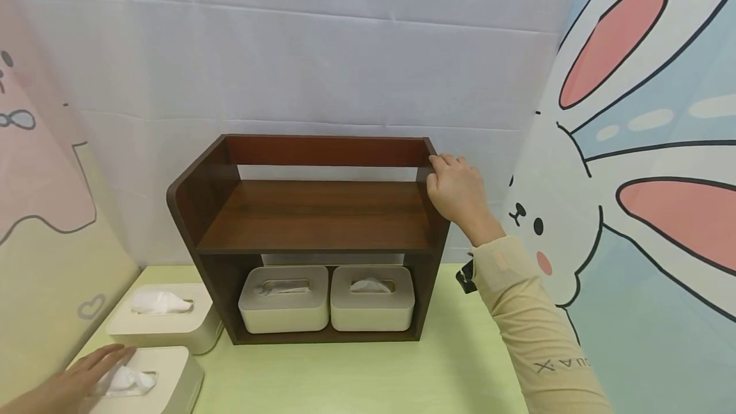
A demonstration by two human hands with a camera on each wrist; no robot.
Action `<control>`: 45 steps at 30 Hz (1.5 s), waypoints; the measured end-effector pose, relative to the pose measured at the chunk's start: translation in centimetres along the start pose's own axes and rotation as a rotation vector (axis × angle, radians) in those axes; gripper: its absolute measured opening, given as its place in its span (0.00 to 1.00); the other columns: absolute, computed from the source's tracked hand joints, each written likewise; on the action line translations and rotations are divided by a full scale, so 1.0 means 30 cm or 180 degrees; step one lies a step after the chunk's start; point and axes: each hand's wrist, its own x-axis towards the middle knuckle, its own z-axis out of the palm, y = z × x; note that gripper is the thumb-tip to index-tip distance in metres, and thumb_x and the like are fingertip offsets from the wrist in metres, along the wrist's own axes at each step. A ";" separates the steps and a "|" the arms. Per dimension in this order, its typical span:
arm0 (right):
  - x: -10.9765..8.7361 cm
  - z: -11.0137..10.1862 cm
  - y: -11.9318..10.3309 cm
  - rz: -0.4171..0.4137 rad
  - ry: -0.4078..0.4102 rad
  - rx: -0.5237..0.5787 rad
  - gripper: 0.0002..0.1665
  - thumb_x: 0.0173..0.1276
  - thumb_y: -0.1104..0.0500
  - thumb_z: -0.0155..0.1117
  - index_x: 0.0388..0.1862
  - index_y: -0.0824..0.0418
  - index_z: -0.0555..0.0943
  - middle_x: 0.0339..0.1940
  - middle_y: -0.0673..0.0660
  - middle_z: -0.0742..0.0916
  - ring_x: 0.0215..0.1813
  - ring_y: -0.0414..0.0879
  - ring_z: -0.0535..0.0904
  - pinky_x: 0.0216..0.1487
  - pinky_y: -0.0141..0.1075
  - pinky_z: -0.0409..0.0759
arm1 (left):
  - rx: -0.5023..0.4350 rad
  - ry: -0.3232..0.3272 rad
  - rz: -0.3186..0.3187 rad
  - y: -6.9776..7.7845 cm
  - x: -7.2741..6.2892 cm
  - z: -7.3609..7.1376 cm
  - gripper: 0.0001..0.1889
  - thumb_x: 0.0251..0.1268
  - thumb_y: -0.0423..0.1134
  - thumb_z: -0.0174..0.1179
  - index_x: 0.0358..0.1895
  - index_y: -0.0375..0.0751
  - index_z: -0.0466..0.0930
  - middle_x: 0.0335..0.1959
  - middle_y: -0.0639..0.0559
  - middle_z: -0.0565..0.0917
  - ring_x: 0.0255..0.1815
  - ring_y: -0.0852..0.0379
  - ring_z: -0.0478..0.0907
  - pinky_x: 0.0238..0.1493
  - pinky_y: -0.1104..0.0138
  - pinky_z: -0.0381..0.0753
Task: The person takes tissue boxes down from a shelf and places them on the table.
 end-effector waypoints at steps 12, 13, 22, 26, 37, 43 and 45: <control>0.002 -0.008 0.000 -0.0013 -0.0004 0.0001 0.27 0.65 0.61 0.35 0.59 0.69 0.71 0.58 0.68 0.76 0.57 0.65 0.70 0.53 0.57 0.70 | -0.0043 -0.0658 -0.0331 0.038 0.008 -0.048 0.60 0.30 0.72 0.63 0.68 0.39 0.51 0.60 0.35 0.65 0.57 0.46 0.59 0.32 0.40 0.72; 0.001 -0.008 0.001 -0.0007 -0.0008 0.0004 0.27 0.65 0.62 0.36 0.59 0.69 0.71 0.58 0.68 0.75 0.57 0.65 0.70 0.53 0.57 0.70 | -0.0033 -0.0719 -0.0339 0.042 0.010 -0.053 0.61 0.31 0.71 0.63 0.70 0.40 0.48 0.61 0.34 0.65 0.56 0.41 0.60 0.33 0.39 0.71; 0.001 -0.008 0.009 -0.0006 -0.0016 -0.0006 0.26 0.65 0.62 0.37 0.59 0.69 0.71 0.58 0.68 0.76 0.57 0.65 0.70 0.52 0.58 0.70 | -0.0018 -0.0343 -0.0166 0.064 0.037 -0.042 0.66 0.22 0.68 0.69 0.72 0.57 0.40 0.56 0.37 0.65 0.51 0.32 0.66 0.29 0.40 0.71; -0.001 -0.010 0.015 0.0006 -0.0025 -0.0008 0.26 0.65 0.62 0.36 0.59 0.69 0.70 0.58 0.68 0.75 0.57 0.65 0.70 0.53 0.58 0.70 | -0.0076 -0.0241 -0.0111 0.096 0.078 -0.047 0.57 0.28 0.65 0.69 0.69 0.55 0.50 0.56 0.41 0.65 0.52 0.33 0.64 0.32 0.40 0.70; -0.005 -0.008 0.018 -0.0029 0.0032 0.0004 0.26 0.65 0.62 0.35 0.58 0.69 0.71 0.58 0.69 0.76 0.56 0.66 0.71 0.52 0.57 0.70 | -0.0289 0.0001 0.0053 0.256 0.218 -0.072 0.36 0.44 0.56 0.67 0.58 0.46 0.68 0.57 0.43 0.72 0.57 0.39 0.61 0.48 0.45 0.63; -0.003 -0.005 0.018 -0.0029 0.0028 0.0020 0.26 0.65 0.62 0.36 0.59 0.69 0.71 0.58 0.69 0.76 0.56 0.66 0.71 0.52 0.58 0.70 | -0.0261 -0.0077 0.0230 0.331 0.280 -0.071 0.34 0.50 0.60 0.61 0.58 0.44 0.71 0.55 0.48 0.75 0.57 0.42 0.66 0.47 0.46 0.69; -0.001 -0.004 0.017 -0.0035 0.0025 0.0025 0.26 0.65 0.62 0.36 0.59 0.69 0.71 0.58 0.69 0.76 0.56 0.66 0.71 0.52 0.58 0.70 | -0.0357 -0.0231 0.0247 0.353 0.304 -0.077 0.32 0.54 0.60 0.58 0.58 0.42 0.71 0.54 0.48 0.75 0.57 0.41 0.68 0.47 0.45 0.70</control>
